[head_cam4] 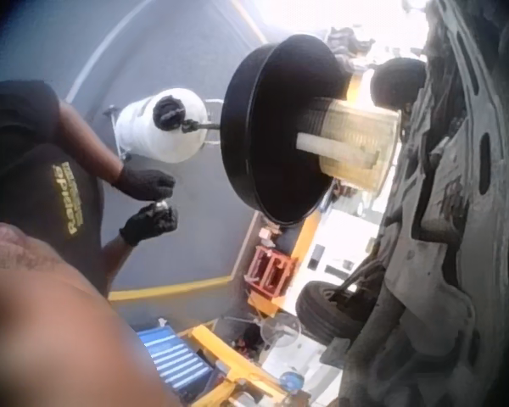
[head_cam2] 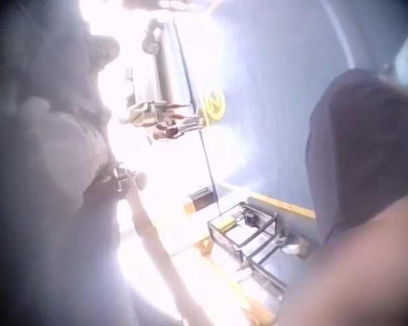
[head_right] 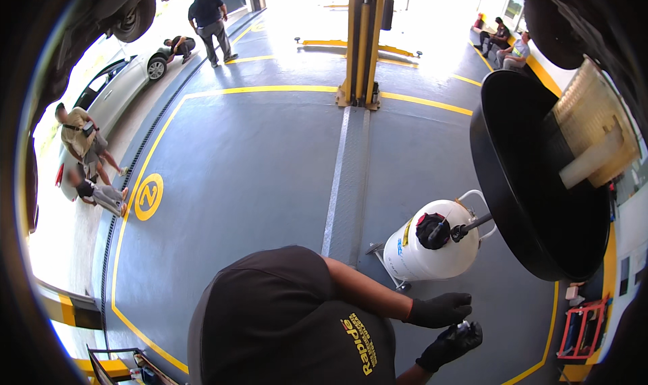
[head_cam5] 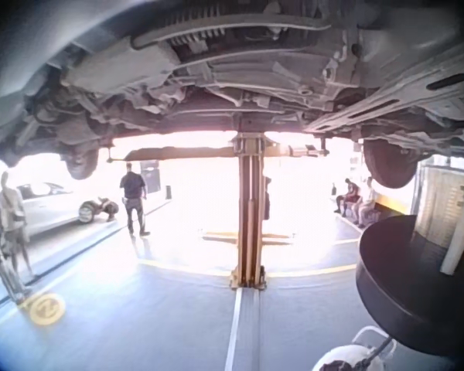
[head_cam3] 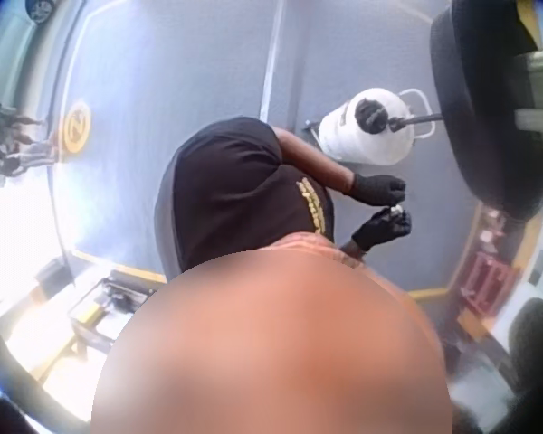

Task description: The person drains oil from a vehicle using a drain pan and oil drain container. They position the container under the vehicle, remove the drain plug, allow oil to flow into the pan, and then reattach the plug. The person also uses a spray can and wipes the area with a cloth.

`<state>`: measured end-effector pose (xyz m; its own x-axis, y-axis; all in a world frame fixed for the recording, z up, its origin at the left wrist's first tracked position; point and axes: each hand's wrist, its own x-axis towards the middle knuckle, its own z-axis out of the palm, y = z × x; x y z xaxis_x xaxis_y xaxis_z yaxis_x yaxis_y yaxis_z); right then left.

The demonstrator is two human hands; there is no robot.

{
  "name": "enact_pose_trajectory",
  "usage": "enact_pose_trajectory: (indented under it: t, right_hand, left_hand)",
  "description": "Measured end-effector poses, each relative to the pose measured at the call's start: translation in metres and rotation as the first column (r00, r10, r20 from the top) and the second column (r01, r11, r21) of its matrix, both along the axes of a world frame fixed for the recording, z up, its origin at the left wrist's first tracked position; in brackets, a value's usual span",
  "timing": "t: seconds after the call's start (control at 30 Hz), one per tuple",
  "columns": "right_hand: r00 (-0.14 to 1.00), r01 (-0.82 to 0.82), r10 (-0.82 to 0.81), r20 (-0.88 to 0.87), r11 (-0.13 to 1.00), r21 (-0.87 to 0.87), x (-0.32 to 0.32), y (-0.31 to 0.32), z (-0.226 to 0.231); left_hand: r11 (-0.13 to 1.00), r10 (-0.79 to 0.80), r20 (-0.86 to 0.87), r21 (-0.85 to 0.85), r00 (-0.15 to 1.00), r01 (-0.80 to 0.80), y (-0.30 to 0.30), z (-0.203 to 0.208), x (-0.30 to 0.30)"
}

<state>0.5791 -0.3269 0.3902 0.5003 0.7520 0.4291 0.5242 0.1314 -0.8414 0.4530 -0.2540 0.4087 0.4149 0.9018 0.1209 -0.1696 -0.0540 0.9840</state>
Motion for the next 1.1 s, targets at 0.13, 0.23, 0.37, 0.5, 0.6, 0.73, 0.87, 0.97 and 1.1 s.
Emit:
enact_pose_trajectory:
  t: [0.13,0.23,0.37,0.5,0.6,0.73,0.87,0.97,1.1]
  right_hand:
    - [0.843,-0.417,0.394,-0.367,0.909,0.020,-0.033,0.019,0.015]
    - [0.853,-0.322,0.195,0.484,0.926,0.195,-0.031,0.017,0.026]
    - [0.628,-0.436,0.107,0.771,0.869,0.235,-0.006,-0.002,0.081]
    - [0.983,-0.171,0.111,0.145,0.843,0.510,-0.033,-0.004,0.177]
    - [0.962,-0.239,0.269,0.055,0.722,0.650,-0.028,0.002,0.289]
    - [0.718,-0.524,0.696,-0.002,0.543,0.656,-0.020,0.069,0.401]
    - [0.577,-0.625,0.817,0.001,0.441,0.644,-0.038,0.144,0.447]
    - [0.974,-0.227,0.137,0.181,0.553,0.802,-0.095,0.162,0.453]
    - [0.335,-0.041,-0.815,0.473,0.489,0.871,-0.086,0.169,0.442]
  left_hand:
    - [0.968,0.207,-0.049,0.154,0.977,-0.197,0.001,0.000,-0.034]
    - [0.985,-0.076,0.187,-0.141,0.980,0.103,0.011,-0.009,-0.038]
    - [0.795,-0.443,0.272,-0.322,0.854,0.514,-0.014,0.058,-0.064]
    - [0.706,-0.440,0.103,0.654,0.892,0.272,-0.010,0.149,-0.076]
    - [0.536,-0.279,-0.045,0.821,0.959,0.194,0.000,0.229,-0.098]
    - [0.185,0.063,-0.005,0.983,0.998,-0.007,0.042,0.307,-0.104]
    - [0.202,-0.041,-0.085,0.975,0.996,0.092,0.103,0.334,-0.094]
    - [-0.071,0.071,-0.154,0.985,0.985,0.160,0.133,0.340,-0.090]
    - [-0.291,0.178,-0.122,0.941,0.976,0.170,0.156,0.344,-0.091]
